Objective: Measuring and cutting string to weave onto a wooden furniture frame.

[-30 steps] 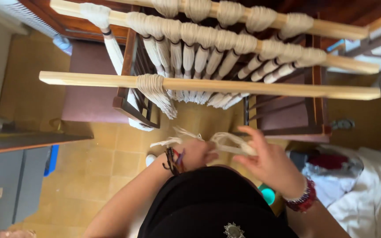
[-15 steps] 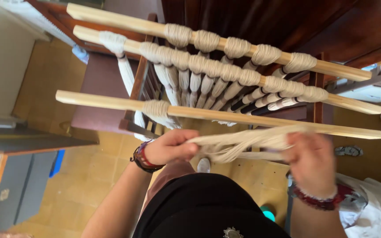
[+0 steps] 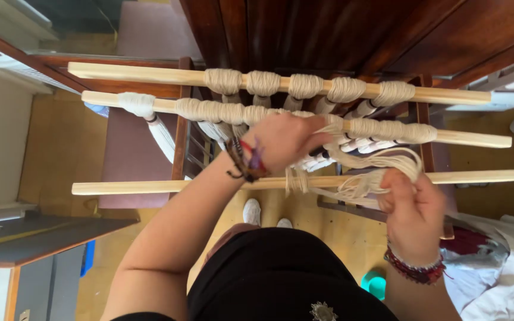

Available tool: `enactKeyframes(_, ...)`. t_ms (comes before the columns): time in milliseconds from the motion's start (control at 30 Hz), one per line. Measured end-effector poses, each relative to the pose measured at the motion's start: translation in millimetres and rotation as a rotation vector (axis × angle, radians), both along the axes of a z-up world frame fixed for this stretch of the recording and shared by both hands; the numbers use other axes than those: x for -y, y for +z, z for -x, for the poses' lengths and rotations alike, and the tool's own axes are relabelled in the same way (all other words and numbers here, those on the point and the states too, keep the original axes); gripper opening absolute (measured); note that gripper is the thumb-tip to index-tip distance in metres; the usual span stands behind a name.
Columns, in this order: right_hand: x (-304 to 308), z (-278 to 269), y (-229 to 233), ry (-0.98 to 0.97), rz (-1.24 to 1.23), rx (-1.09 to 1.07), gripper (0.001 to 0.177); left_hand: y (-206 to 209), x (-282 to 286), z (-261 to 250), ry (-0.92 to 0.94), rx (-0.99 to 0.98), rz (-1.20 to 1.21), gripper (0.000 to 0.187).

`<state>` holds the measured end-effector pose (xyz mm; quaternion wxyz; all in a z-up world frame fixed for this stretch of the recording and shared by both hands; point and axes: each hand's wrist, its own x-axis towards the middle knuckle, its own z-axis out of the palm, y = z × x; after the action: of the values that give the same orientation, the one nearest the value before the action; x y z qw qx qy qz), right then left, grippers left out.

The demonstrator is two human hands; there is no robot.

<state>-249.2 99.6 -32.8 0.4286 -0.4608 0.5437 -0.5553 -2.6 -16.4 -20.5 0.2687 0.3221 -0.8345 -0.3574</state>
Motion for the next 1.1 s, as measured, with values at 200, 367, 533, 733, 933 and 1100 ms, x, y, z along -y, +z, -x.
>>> enactKeyframes(200, 29, -10, -15, 0.320, -0.109, -0.381, 0.023, -144, 11, -41, -0.102, 0.898, -0.302, 0.051)
enactKeyframes(367, 54, -41, -11, 0.507, -0.314, -0.802, 0.057, -148, -5, -54, 0.117, 0.793, -0.271, 0.030)
enactKeyframes(533, 57, -36, -11, 0.523, -0.304, -0.432, 0.062, -100, -28, -43, 0.254, 0.590, 0.008, 0.018)
enactKeyframes(733, 55, -39, 20, 0.731, -0.319, 0.467, 0.060, -64, -74, -19, 0.281, 0.083, -0.092, 0.024)
enactKeyframes(933, 47, -46, 57, 0.855, -0.264, 0.792, 0.064, -25, -113, 2, 0.192, -0.495, -0.376, 0.039)
enactKeyframes(1100, 56, -64, 47, 0.840, -0.166, 0.717, 0.061, -29, -116, 1, 0.141, -0.566, -0.461, 0.031)
